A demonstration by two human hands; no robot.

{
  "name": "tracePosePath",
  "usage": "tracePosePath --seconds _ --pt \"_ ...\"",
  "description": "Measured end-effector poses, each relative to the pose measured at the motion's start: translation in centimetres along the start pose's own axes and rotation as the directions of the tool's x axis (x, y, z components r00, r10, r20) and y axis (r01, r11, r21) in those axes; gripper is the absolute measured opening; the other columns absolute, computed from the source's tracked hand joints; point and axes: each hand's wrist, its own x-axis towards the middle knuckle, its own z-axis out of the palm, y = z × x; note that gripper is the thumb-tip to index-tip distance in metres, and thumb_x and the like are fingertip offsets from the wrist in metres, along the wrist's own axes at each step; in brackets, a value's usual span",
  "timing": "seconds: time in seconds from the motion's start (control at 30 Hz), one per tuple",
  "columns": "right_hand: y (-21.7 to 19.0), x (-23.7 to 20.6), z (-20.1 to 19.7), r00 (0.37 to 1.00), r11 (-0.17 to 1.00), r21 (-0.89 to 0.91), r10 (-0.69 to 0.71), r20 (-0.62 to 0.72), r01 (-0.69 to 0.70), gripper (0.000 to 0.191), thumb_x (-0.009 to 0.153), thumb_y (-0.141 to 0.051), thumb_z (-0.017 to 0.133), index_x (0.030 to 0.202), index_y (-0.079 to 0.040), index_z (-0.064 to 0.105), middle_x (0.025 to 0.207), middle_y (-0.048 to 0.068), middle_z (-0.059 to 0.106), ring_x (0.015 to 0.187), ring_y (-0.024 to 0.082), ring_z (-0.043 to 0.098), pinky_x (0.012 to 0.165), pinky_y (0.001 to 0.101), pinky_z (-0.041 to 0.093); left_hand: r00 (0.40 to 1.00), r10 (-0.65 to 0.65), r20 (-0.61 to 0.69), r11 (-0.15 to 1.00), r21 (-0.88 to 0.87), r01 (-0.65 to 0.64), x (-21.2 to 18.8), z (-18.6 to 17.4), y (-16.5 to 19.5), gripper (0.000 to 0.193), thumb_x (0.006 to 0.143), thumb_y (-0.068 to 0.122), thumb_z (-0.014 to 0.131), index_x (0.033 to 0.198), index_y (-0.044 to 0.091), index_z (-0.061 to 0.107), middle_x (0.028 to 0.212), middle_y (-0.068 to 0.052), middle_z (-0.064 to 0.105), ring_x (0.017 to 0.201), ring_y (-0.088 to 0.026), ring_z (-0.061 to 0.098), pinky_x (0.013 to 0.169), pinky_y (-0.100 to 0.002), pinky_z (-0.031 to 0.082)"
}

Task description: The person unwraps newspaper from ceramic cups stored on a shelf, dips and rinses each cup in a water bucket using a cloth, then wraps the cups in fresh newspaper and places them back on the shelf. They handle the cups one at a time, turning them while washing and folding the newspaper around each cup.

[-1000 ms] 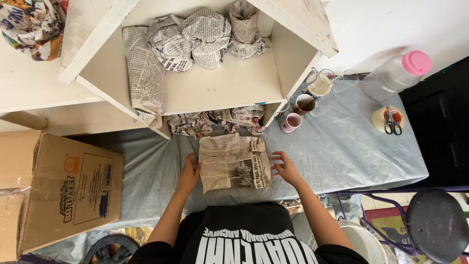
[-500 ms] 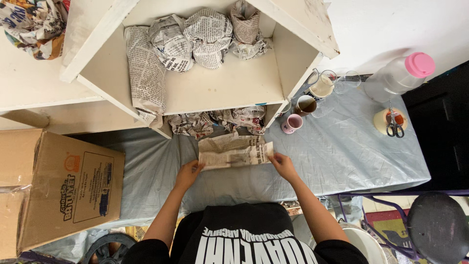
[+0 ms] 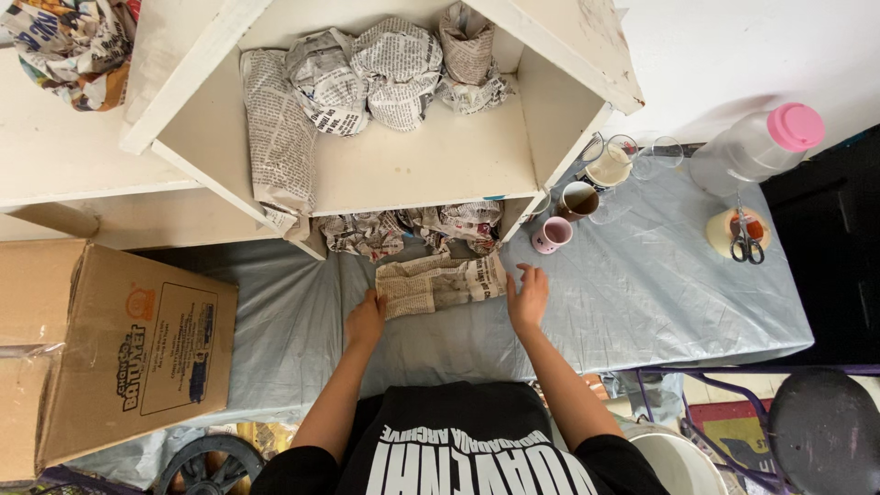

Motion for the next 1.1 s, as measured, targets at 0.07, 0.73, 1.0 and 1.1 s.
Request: tracePosePath --seconds 0.07,0.73,1.0,1.1 --pt "-1.0 -0.6 0.7 0.975 0.974 -0.027 -0.224 -0.009 0.224 0.032 0.085 -0.015 0.074 0.115 -0.008 0.068 0.101 0.011 0.062 0.093 0.031 0.058 0.081 0.0472 0.045 1.0 -0.007 0.011 0.999 0.035 0.007 0.0 0.4 0.2 0.033 0.107 0.04 0.048 0.106 0.009 0.057 0.081 -0.019 0.073 0.072 -0.037 0.073 0.065 -0.051 0.056" --pt "-4.0 -4.8 2.4 0.683 0.707 0.697 -0.57 0.456 0.124 0.029 0.085 0.001 0.063 0.114 -0.005 0.069 0.133 0.012 0.062 0.131 0.034 0.057 0.114 0.0397 0.044 0.736 0.591 -0.33 0.756 -0.091 -0.648 -3.1 -1.6 4.0 0.048 0.093 0.038 0.065 0.13 0.008 0.056 0.127 -0.021 0.067 0.121 -0.041 0.062 0.099 -0.047 0.046" --pt "-3.2 -4.9 2.2 0.702 0.358 0.666 -0.041 0.711 -0.654 0.027 0.099 -0.017 0.062 0.12 -0.003 0.07 0.111 0.001 0.073 0.105 0.012 0.065 0.093 0.0284 0.051 0.798 0.436 0.415 0.691 -0.723 -0.002 1.9 2.6 5.0 0.059 0.101 0.051 0.055 0.14 0.007 0.058 0.132 -0.012 0.067 0.124 -0.025 0.063 0.103 -0.036 0.048" --pt "-3.2 -4.4 2.2 0.677 0.273 0.64 0.06 0.734 -0.718 0.03 0.102 -0.023 0.063 0.122 -0.002 0.071 0.102 -0.001 0.069 0.089 0.01 0.056 0.078 0.0264 0.045 0.75 0.446 0.488 0.719 -0.694 0.023 2.6 3.3 5.2 0.076 0.088 0.055 0.071 0.143 0.005 0.054 0.135 -0.012 0.065 0.125 -0.025 0.063 0.102 -0.038 0.05"
